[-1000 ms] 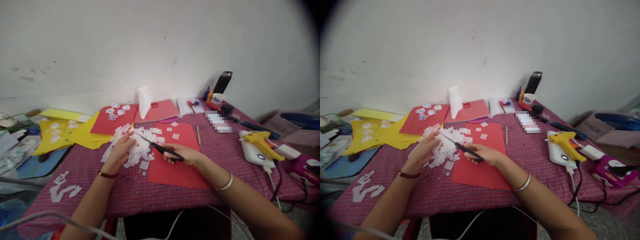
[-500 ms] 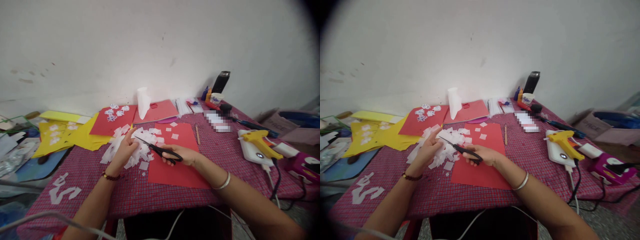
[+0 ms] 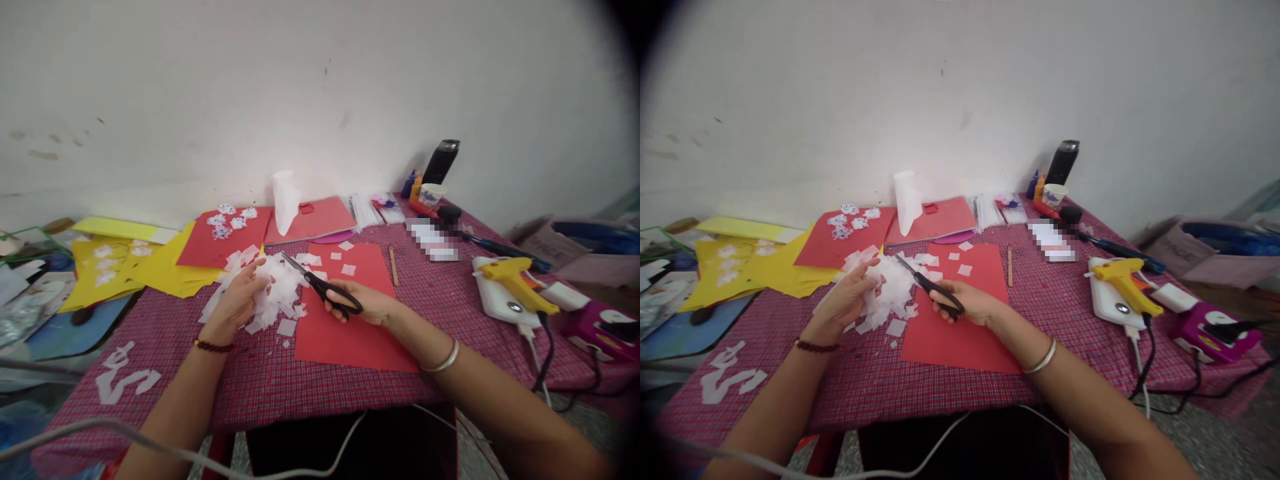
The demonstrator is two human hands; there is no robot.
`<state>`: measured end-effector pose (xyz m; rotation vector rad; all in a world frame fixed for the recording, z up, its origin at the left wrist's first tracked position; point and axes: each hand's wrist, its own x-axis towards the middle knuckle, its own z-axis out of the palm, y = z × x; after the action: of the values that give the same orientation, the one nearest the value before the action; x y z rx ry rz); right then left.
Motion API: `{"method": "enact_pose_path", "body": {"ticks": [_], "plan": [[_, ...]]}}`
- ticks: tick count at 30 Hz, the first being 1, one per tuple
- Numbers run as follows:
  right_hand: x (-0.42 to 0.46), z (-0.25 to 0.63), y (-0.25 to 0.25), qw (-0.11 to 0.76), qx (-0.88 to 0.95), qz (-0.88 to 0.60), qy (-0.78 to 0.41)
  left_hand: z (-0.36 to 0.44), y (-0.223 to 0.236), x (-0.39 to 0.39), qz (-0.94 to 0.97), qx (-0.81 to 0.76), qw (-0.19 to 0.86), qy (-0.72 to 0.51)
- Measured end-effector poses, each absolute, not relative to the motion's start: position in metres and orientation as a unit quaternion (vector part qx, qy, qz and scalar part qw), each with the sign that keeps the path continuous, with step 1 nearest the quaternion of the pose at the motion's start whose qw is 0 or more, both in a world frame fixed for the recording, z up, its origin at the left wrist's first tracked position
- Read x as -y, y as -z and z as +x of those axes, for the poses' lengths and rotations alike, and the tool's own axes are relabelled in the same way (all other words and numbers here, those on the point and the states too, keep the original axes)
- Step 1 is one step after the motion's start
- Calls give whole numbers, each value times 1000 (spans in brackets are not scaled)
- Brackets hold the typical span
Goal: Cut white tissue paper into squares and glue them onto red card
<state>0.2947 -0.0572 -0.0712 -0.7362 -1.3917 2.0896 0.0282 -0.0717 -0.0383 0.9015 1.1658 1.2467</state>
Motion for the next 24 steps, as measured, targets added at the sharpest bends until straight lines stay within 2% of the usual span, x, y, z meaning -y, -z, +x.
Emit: {"method": "enact_pose_path", "body": {"ticks": [6, 9, 17, 24], "plan": [[54, 301, 67, 234, 384, -223, -865, 17, 48, 63, 320, -507, 568, -563], [51, 302, 66, 223, 370, -223, -874, 14, 52, 61, 299, -498, 569, -583], [67, 299, 56, 221, 548, -273, -759, 27, 39, 73, 332, -510, 536, -584], [68, 302, 52, 193, 599, -266, -730, 30, 35, 75, 377, -482, 534, -584]]}}
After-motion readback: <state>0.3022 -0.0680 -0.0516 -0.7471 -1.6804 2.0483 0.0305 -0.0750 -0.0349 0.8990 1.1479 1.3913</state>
